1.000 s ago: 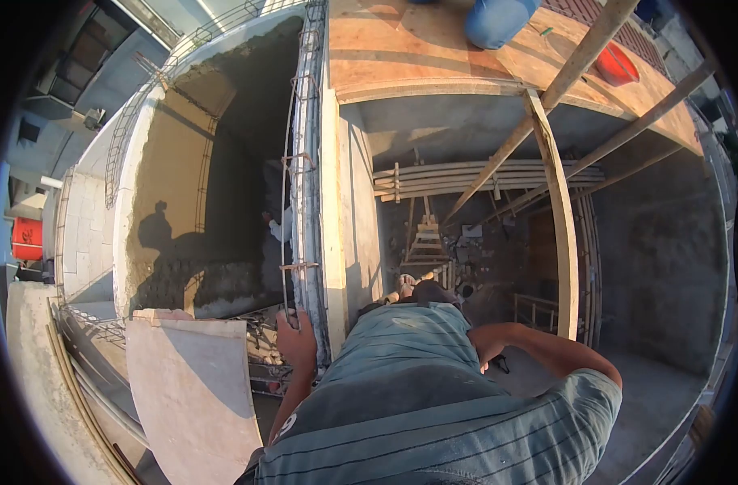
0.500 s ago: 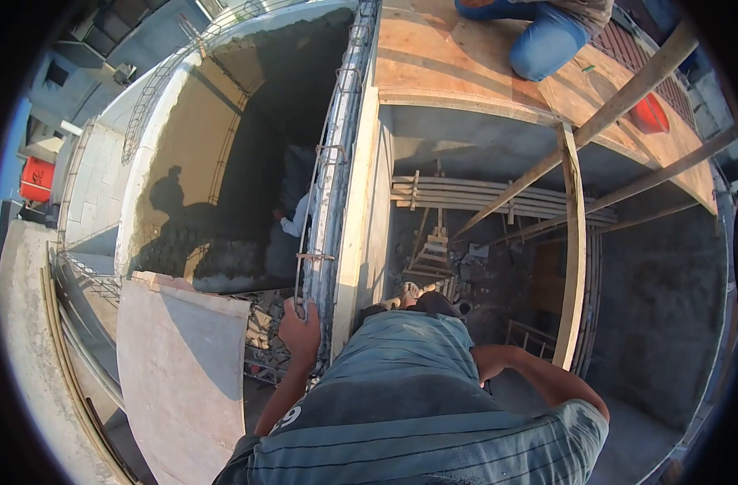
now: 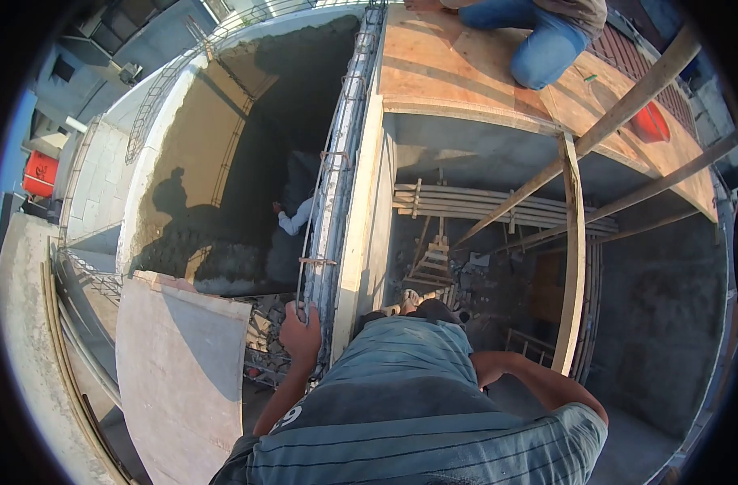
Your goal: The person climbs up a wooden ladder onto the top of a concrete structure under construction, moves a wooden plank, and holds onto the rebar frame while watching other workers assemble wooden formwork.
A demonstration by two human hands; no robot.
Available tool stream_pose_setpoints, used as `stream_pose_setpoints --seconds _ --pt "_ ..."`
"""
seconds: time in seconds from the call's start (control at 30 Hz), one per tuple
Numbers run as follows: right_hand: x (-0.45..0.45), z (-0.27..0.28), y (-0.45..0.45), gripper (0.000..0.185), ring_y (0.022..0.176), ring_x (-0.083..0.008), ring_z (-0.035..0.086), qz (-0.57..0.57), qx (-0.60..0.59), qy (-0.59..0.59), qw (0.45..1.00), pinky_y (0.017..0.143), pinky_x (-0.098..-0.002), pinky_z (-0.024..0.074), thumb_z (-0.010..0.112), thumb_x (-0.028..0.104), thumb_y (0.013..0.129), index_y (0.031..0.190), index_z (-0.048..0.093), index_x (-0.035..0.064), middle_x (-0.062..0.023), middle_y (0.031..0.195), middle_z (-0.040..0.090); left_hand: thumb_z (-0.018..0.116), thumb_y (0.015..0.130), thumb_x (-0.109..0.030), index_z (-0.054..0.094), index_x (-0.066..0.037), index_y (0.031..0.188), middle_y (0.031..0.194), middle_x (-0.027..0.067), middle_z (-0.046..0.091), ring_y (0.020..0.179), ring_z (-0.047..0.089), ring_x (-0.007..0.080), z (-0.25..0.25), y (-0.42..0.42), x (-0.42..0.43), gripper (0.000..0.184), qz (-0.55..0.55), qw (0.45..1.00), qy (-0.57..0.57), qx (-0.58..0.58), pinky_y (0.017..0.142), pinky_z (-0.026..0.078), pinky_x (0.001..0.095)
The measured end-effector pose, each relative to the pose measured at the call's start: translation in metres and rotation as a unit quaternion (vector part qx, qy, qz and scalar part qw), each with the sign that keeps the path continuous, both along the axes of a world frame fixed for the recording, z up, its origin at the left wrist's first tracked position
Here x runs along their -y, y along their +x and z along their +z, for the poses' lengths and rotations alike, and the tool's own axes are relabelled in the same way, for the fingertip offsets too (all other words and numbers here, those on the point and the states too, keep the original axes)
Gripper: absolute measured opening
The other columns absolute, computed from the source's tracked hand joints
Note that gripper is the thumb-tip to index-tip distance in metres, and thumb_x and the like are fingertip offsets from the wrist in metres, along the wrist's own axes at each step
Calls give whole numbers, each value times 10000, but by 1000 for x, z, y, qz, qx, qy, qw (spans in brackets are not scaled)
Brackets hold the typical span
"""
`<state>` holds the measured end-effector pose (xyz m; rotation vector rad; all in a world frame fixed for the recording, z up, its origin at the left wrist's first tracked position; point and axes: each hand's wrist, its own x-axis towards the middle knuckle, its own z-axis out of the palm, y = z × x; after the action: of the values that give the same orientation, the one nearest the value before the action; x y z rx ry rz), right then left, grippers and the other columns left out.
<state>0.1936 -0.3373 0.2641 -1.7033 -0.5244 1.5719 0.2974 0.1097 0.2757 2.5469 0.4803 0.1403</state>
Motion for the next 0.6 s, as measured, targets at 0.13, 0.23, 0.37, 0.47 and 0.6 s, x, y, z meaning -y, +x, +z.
stream_pose_setpoints --seconds 0.13,0.23,0.37,0.47,0.6 --pt "1 2 0 338 903 -226 807 -16 17 19 1000 840 -362 619 849 142 846 1147 779 5 -150 1010 820 706 975 -398 654 -83 1077 732 107 669 691 692 365 7 1 3 336 15 1000 -3 -23 672 513 508" --pt "4 -8 -4 323 913 -223 807 -12 26 13 999 838 -363 617 842 139 849 1137 783 4 -148 1012 821 701 976 -408 658 -82 1089 755 118 691 717 707 378 5 1 2 348 8 1000 4 -19 684 520 518" --pt "6 -18 -7 319 910 -222 806 -8 29 24 999 831 -358 614 848 124 833 1121 787 2 -149 1013 821 701 977 -402 659 -80 1095 770 123 701 731 713 388 5 0 2 345 5 1000 18 -6 696 526 522" --pt "4 -5 -1 334 904 -232 804 -15 21 21 999 835 -365 610 855 127 821 1122 785 2 -148 993 820 701 976 -407 657 -78 1097 771 123 700 733 713 392 5 1 2 353 10 1000 12 -13 698 527 527" --pt "9 -22 -5 454 989 -288 786 15 42 17 999 890 -404 595 885 193 788 1183 760 7 -162 1052 812 703 970 -419 657 -74 1099 795 136 717 760 727 397 11 2 2 371 20 999 4 -48 714 538 532"
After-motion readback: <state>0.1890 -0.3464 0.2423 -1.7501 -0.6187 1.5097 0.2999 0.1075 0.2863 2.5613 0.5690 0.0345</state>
